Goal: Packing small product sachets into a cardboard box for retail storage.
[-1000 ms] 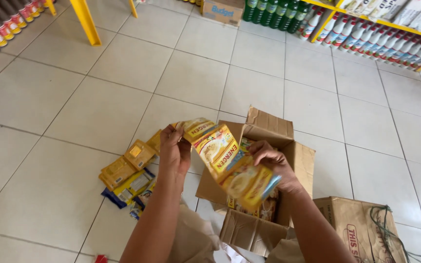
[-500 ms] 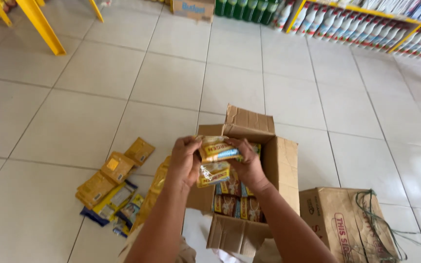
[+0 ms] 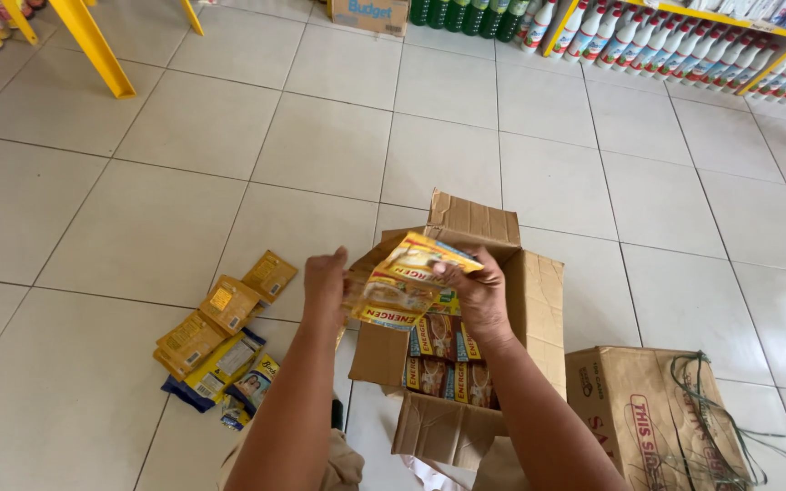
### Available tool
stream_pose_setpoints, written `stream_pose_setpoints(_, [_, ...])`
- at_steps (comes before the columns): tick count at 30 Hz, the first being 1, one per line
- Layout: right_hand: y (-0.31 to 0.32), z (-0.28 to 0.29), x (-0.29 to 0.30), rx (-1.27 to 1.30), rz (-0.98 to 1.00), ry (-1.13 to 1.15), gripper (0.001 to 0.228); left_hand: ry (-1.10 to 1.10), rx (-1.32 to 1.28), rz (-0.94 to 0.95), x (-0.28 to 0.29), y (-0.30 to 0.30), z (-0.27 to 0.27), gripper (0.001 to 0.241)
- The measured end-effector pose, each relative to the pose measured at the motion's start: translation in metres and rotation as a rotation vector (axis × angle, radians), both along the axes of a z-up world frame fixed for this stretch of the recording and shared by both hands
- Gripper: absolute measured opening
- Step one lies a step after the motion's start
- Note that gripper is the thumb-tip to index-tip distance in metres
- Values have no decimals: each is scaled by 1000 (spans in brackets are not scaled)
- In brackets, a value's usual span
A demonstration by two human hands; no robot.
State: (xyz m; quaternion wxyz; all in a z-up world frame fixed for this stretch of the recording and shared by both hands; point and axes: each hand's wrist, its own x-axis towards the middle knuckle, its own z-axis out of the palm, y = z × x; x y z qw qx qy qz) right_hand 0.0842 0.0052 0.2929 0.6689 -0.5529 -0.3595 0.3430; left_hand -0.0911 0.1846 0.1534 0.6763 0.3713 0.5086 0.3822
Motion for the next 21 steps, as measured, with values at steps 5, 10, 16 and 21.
stream_pose_setpoints(5, [0, 25, -6, 222, 13, 181, 22, -134, -620, 197, -28, -7, 50, 77])
stream_pose_setpoints(10, [-16, 42, 0, 287, 221, 333, 21, -293, -839, 194, -35, 0, 30, 93])
stream_pose_setpoints(16, [-35, 49, 27, 229, 582, 428, 22, -344, -739, 328, -24, 33, -81, 42])
stream_pose_setpoints(21, [-40, 38, 55, 236, 614, 292, 35, -641, -359, 185, -19, 44, -55, 52])
